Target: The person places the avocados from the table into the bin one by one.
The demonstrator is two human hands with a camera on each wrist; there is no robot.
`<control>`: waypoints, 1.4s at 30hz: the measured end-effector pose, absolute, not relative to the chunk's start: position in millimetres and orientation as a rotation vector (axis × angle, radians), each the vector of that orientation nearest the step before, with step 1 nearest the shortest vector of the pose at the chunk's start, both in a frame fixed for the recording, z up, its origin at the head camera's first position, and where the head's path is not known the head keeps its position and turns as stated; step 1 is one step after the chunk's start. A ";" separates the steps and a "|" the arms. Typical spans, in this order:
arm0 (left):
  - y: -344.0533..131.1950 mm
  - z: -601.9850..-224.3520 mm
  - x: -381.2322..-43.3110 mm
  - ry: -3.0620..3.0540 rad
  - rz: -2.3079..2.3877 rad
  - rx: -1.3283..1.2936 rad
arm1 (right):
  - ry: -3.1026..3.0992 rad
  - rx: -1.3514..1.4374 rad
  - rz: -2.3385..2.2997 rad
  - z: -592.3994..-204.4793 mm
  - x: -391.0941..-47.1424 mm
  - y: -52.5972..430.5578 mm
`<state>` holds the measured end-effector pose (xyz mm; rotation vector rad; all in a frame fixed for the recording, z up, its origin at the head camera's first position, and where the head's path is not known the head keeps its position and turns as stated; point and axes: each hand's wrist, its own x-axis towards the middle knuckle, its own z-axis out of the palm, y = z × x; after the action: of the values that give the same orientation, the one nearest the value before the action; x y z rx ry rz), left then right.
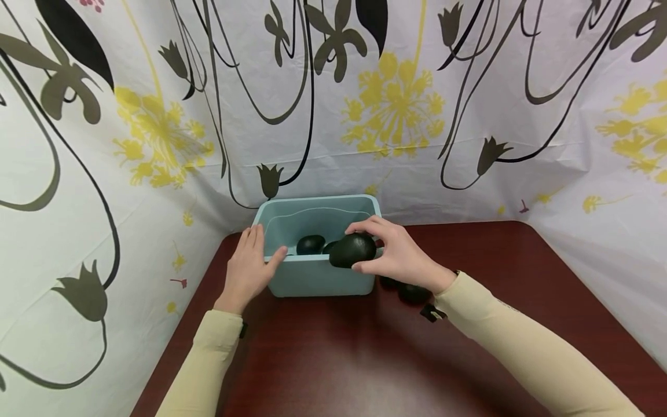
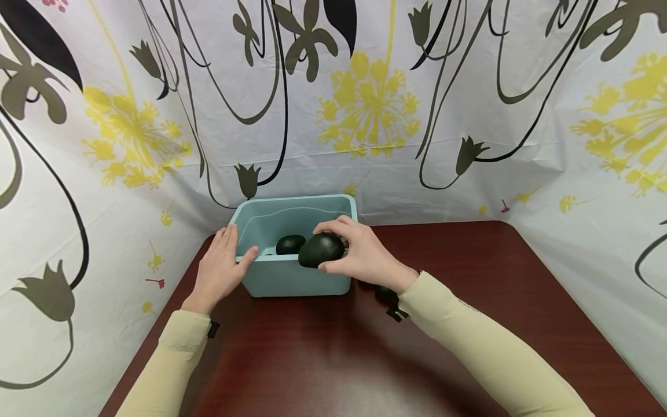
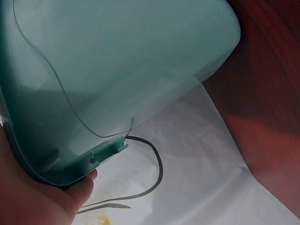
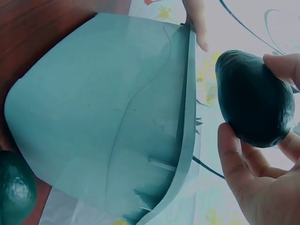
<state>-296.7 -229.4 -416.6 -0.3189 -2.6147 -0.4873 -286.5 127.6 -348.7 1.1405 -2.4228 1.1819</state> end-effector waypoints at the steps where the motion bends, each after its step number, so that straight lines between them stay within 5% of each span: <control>1: -229.4 -416.6 -296.5 -2.615 -0.485 -0.319 | -2.427 1.140 1.182 -347.9 -287.8 126.9; 42: -228.7 -415.8 -298.4 -2.633 -0.475 -0.307 | -2.559 0.915 1.539 -324.5 -381.6 62.3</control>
<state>-298.4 -228.7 -415.8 -0.3072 -2.6333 -0.4747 -381.6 62.3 -324.5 0.9152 -2.5588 1.5387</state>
